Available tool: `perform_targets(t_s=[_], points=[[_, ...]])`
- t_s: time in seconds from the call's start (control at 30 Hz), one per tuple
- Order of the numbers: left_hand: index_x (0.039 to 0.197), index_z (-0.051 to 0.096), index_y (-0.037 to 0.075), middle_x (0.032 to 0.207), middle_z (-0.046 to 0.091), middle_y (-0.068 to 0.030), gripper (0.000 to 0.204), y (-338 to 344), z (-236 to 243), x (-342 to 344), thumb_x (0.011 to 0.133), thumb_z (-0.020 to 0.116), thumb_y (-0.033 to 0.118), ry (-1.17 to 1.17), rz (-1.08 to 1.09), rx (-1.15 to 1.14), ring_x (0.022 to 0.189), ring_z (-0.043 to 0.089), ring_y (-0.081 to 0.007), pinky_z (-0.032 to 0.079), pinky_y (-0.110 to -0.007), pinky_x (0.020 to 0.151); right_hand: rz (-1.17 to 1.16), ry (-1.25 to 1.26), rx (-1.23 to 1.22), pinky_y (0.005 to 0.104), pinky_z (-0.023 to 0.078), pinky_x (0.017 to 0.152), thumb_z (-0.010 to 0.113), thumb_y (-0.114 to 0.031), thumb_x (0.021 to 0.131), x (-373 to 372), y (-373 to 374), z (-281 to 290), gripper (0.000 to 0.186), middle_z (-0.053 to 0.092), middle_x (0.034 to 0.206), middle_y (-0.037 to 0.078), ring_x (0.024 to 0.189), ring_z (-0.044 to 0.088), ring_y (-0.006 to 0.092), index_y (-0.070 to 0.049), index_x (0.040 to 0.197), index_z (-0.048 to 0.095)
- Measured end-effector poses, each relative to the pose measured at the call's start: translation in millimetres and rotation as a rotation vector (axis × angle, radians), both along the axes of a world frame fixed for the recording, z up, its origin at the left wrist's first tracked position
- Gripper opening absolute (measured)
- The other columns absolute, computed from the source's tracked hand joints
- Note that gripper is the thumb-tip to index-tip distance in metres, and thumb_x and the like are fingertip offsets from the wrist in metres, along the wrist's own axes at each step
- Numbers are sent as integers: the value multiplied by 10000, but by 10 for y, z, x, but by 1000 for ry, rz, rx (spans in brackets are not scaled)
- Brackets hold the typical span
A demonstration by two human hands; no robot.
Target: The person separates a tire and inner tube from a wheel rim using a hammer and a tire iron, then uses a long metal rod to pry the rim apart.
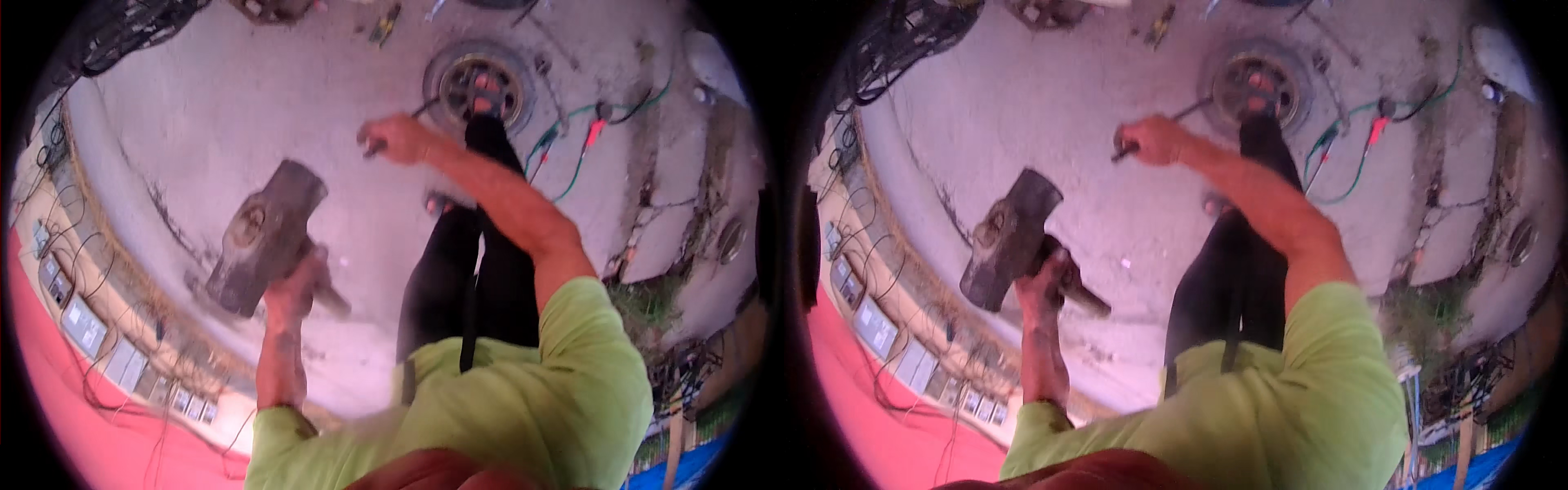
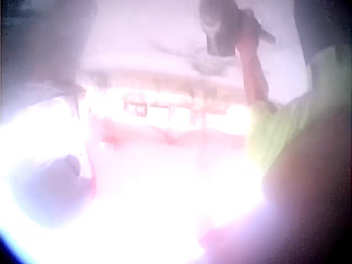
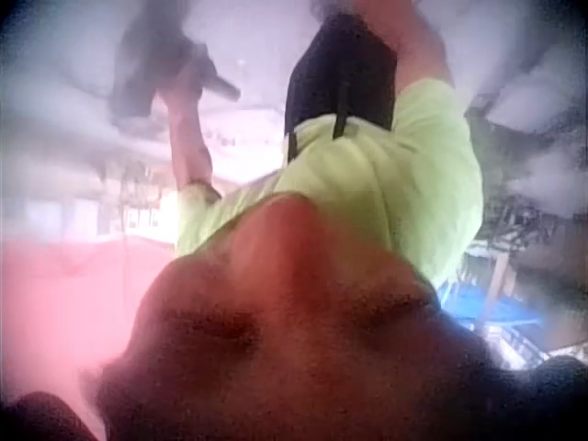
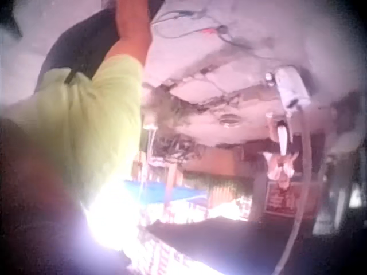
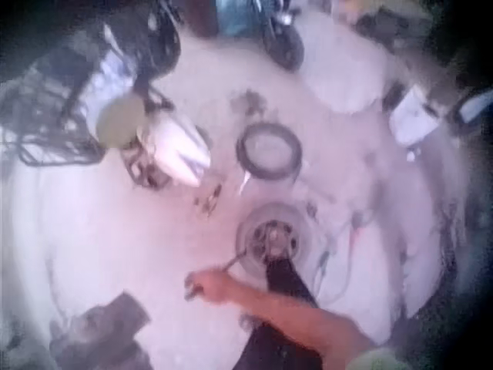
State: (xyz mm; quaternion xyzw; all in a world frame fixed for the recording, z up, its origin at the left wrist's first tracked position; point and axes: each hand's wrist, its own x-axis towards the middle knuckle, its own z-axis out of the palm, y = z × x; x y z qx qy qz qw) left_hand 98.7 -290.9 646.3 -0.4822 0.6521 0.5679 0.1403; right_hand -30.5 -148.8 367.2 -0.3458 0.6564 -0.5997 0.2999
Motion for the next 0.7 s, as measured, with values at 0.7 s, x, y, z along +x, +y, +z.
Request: perform_targets(t_s=[0.7], points=[[1119, 528, 45, 785, 491, -18, 300, -363, 1099, -467, 840, 626, 95, 868, 113, -32, 545, 459, -139, 416, -300, 489, -73, -33, -36, 368, 531, 703, 587, 33, 791, -150, 46, -36, 227, 687, 815, 113, 782, 689, 271, -48, 993, 652]])
